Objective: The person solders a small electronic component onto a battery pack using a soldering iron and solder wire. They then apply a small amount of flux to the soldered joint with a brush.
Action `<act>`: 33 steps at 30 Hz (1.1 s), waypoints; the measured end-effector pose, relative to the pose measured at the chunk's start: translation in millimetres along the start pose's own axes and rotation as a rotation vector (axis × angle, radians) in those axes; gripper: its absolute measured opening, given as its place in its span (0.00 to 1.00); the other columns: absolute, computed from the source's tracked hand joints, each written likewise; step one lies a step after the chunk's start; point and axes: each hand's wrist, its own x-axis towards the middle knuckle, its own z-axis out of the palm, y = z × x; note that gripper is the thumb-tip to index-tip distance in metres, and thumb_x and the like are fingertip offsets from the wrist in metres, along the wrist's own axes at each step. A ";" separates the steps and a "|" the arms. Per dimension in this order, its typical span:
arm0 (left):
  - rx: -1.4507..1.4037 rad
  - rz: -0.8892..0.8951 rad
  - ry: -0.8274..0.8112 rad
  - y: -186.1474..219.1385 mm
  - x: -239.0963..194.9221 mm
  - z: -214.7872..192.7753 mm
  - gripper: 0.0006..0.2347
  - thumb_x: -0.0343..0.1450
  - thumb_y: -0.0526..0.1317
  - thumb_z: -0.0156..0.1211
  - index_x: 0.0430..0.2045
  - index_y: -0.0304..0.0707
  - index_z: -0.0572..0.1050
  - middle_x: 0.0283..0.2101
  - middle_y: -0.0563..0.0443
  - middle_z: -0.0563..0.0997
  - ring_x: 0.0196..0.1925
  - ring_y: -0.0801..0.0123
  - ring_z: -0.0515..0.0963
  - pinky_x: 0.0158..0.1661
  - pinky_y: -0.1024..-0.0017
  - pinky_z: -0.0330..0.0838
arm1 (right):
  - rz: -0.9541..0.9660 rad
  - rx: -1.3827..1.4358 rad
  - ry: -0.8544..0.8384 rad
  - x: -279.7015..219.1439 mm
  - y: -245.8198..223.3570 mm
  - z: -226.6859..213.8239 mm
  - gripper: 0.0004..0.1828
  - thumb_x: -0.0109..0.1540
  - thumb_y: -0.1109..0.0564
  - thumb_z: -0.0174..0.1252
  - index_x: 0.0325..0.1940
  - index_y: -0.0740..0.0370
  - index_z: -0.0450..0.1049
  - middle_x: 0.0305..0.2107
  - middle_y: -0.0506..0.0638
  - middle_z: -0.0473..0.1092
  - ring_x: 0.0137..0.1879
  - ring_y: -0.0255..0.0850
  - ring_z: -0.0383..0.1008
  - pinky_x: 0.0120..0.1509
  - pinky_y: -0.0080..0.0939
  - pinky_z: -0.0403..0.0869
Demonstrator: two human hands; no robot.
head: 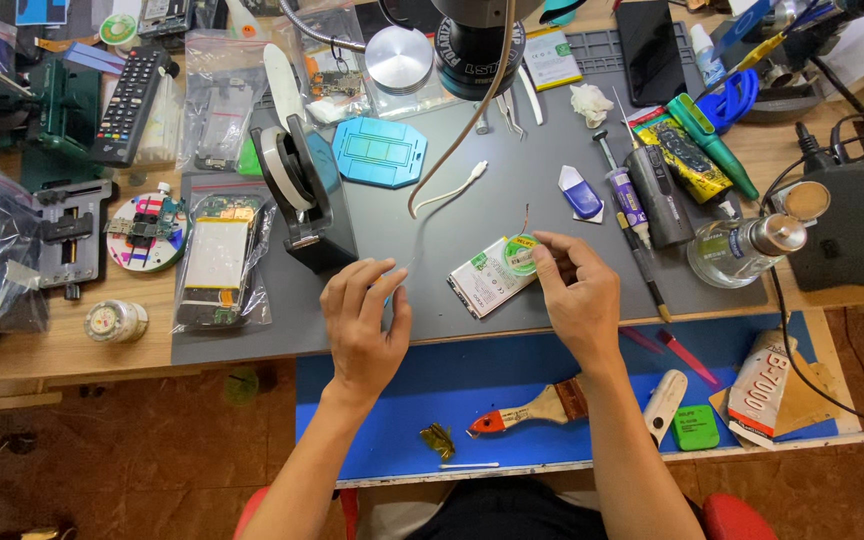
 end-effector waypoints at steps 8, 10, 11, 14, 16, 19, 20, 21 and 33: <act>-0.025 -0.025 -0.002 0.3 4.1 -1.7 0.12 0.69 0.29 0.65 0.44 0.43 0.83 0.46 0.55 0.83 0.54 0.61 0.79 0.60 0.62 0.67 | 0.012 0.008 -0.015 -0.5 -3.2 -3.1 0.11 0.70 0.55 0.62 0.53 0.61 0.84 0.32 0.55 0.78 0.35 0.40 0.75 0.41 0.42 0.78; -0.025 -0.024 -0.007 0.4 4.2 -2.4 0.12 0.69 0.29 0.65 0.44 0.42 0.82 0.46 0.55 0.83 0.55 0.61 0.79 0.60 0.62 0.67 | 0.015 0.008 -0.017 -0.5 -3.3 -3.4 0.11 0.70 0.55 0.62 0.53 0.61 0.84 0.31 0.56 0.78 0.35 0.40 0.75 0.41 0.42 0.77; -0.021 -0.028 -0.017 0.5 4.6 -3.0 0.12 0.69 0.28 0.65 0.44 0.42 0.82 0.46 0.55 0.83 0.55 0.61 0.79 0.61 0.61 0.67 | 0.024 0.014 -0.020 -0.3 -3.2 -3.3 0.11 0.70 0.55 0.62 0.53 0.61 0.84 0.31 0.55 0.78 0.35 0.40 0.75 0.40 0.41 0.77; -0.024 -0.036 -0.039 0.4 4.3 -3.9 0.12 0.69 0.28 0.65 0.46 0.40 0.82 0.47 0.53 0.83 0.57 0.59 0.79 0.63 0.60 0.66 | 0.045 0.023 -0.019 -0.2 -5.3 -3.4 0.11 0.70 0.55 0.62 0.53 0.60 0.84 0.31 0.54 0.78 0.34 0.39 0.74 0.40 0.40 0.77; -0.038 -0.037 -0.051 1.5 4.4 -5.4 0.12 0.70 0.29 0.64 0.47 0.39 0.81 0.48 0.51 0.82 0.58 0.58 0.78 0.64 0.59 0.66 | 0.058 0.025 -0.009 1.0 -4.7 -2.8 0.11 0.70 0.54 0.62 0.53 0.60 0.84 0.31 0.54 0.78 0.34 0.38 0.74 0.41 0.40 0.77; -0.024 -0.047 -0.078 4.4 7.8 -7.7 0.12 0.70 0.29 0.64 0.48 0.36 0.80 0.50 0.49 0.82 0.60 0.55 0.78 0.66 0.57 0.66 | 0.103 0.028 0.002 10.4 -3.8 -2.8 0.11 0.69 0.54 0.62 0.52 0.58 0.84 0.30 0.52 0.78 0.33 0.36 0.73 0.40 0.40 0.77; -0.032 -0.048 -0.071 5.2 8.1 -8.3 0.12 0.70 0.29 0.64 0.48 0.36 0.80 0.50 0.49 0.82 0.60 0.55 0.78 0.66 0.56 0.66 | 0.114 0.054 -0.002 14.1 -5.7 -4.1 0.11 0.69 0.54 0.62 0.52 0.59 0.84 0.30 0.51 0.78 0.33 0.35 0.73 0.40 0.40 0.76; -0.039 -0.048 -0.065 5.1 9.1 -9.3 0.12 0.70 0.29 0.64 0.47 0.36 0.80 0.50 0.49 0.82 0.60 0.55 0.78 0.66 0.56 0.66 | 0.124 0.083 -0.007 18.2 -7.9 -4.4 0.11 0.69 0.54 0.61 0.52 0.59 0.84 0.29 0.51 0.78 0.33 0.35 0.72 0.41 0.40 0.76; -0.923 -0.762 -0.360 67.4 35.3 -31.3 0.11 0.75 0.35 0.58 0.48 0.31 0.80 0.50 0.42 0.86 0.55 0.62 0.85 0.55 0.69 0.83 | 0.104 0.198 -0.294 -52.6 -53.1 13.8 0.07 0.64 0.54 0.63 0.47 0.52 0.79 0.32 0.42 0.81 0.30 0.33 0.68 0.40 0.36 0.73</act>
